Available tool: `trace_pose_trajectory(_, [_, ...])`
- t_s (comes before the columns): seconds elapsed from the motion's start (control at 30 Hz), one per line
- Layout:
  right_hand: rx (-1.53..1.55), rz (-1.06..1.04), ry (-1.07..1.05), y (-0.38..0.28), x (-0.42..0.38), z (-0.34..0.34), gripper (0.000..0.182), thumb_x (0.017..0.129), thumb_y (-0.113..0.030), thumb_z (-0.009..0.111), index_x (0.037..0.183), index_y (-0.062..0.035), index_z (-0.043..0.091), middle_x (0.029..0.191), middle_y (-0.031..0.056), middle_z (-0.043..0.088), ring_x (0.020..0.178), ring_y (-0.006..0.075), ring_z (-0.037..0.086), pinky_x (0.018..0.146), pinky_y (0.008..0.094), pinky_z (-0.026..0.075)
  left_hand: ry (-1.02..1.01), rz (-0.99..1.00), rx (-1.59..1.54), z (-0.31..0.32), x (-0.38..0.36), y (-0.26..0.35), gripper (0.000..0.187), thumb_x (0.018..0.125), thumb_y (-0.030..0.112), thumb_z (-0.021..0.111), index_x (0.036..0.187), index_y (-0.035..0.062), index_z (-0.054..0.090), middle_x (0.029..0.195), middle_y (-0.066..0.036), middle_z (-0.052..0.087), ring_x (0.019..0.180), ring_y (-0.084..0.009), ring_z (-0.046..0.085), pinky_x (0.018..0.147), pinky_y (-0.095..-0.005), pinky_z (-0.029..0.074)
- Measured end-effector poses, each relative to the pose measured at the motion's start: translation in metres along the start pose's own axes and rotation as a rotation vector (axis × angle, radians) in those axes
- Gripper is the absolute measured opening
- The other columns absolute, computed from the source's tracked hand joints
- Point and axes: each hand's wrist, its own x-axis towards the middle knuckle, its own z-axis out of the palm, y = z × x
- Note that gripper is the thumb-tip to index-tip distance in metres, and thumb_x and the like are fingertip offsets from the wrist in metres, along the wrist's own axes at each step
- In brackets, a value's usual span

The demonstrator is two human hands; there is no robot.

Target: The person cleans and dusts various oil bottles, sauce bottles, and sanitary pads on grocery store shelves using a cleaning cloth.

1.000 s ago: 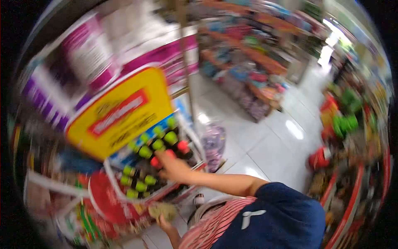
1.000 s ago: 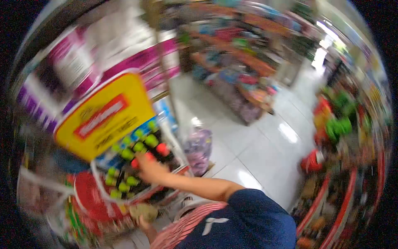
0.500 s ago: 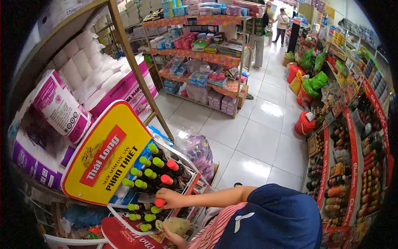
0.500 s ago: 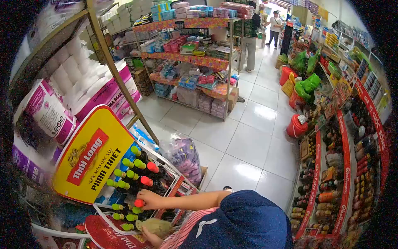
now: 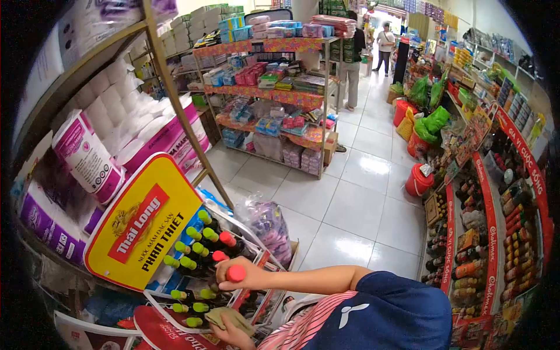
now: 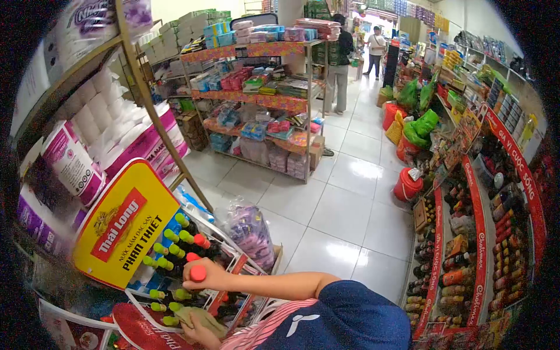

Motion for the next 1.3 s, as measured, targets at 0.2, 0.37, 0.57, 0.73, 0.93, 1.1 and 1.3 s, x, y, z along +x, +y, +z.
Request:
trace_pose_trajectory(0.2, [0.297,0.130,0.340,-0.066,-0.083,-0.051,0.017,0.071,-0.012,0.063,0.067,-0.0038,0.049,0.069,0.0064,0.055,0.068,0.0150,0.052,0.065,0.0276,0.041,-0.085,-0.059,-0.001,0.069,-0.029,0.048,0.042,0.079,0.019,0.055,0.109,-0.0077,0.043,0.098,-0.017,0.053,0.084,-0.0240,0.052,0.077,-0.0319,0.040])
trace_pose_trajectory(0.37, [0.147,0.174,0.737,-0.106,-0.149,-0.083,0.017,0.069,-0.013,0.061,0.065,-0.0034,0.048,0.060,0.0059,0.052,0.058,0.0138,0.051,0.056,0.0249,0.038,-0.571,0.155,-0.203,0.135,-0.131,0.029,0.043,0.082,0.022,0.048,0.111,-0.0075,0.039,0.118,-0.020,0.039,0.103,-0.0253,0.042,0.089,-0.0333,0.030])
trace_pose_trajectory(0.57, [0.162,0.060,1.012,-0.133,-0.197,-0.120,0.015,0.068,-0.011,0.059,0.064,-0.0043,0.047,0.056,0.0049,0.048,0.057,0.0156,0.049,0.056,0.0242,0.037,-0.859,0.449,-0.281,0.177,-0.186,0.052,0.038,0.083,0.029,0.046,0.105,-0.0012,0.040,0.125,-0.022,0.032,0.116,-0.0360,0.030,0.097,-0.0416,0.019])
trace_pose_trajectory(0.73, [0.163,-0.074,1.081,-0.153,-0.231,-0.131,0.015,0.068,-0.007,0.058,0.066,-0.0045,0.044,0.059,0.0052,0.046,0.063,0.0159,0.047,0.063,0.0267,0.037,-0.685,0.766,-0.143,0.223,-0.204,0.012,0.067,0.062,0.015,0.071,0.110,0.0049,0.027,0.121,-0.022,0.034,0.115,-0.0398,0.029,0.095,-0.0462,0.021])
trace_pose_trajectory(0.93, [0.110,-0.192,1.001,-0.186,-0.263,-0.146,0.015,0.069,-0.007,0.057,0.066,-0.0054,0.042,0.058,0.0053,0.044,0.061,0.0161,0.043,0.064,0.0283,0.036,-0.799,0.684,0.081,0.235,-0.223,0.037,0.090,0.047,0.020,0.078,0.121,0.0054,0.028,0.125,-0.019,0.029,0.117,-0.0384,0.026,0.095,-0.0471,0.021])
trace_pose_trajectory(1.1, [0.103,-0.176,1.076,-0.187,-0.284,-0.159,0.014,0.069,-0.006,0.058,0.065,-0.0044,0.045,0.061,0.0056,0.047,0.063,0.0145,0.046,0.063,0.0257,0.036,-1.027,0.823,-0.064,0.243,-0.248,0.077,0.083,0.061,0.036,0.065,0.124,0.0008,0.024,0.129,-0.020,0.024,0.119,-0.0376,0.022,0.098,-0.0450,0.016])
trace_pose_trajectory(1.3, [0.178,-0.256,1.169,-0.203,-0.316,-0.174,0.012,0.072,-0.007,0.053,0.066,-0.0039,0.043,0.061,0.0049,0.045,0.064,0.0158,0.046,0.067,0.0269,0.037,-1.439,0.906,-0.224,0.263,-0.256,0.107,0.079,0.070,0.051,0.052,0.127,0.0039,0.026,0.130,-0.017,0.028,0.120,-0.0322,0.025,0.098,-0.0395,0.019])
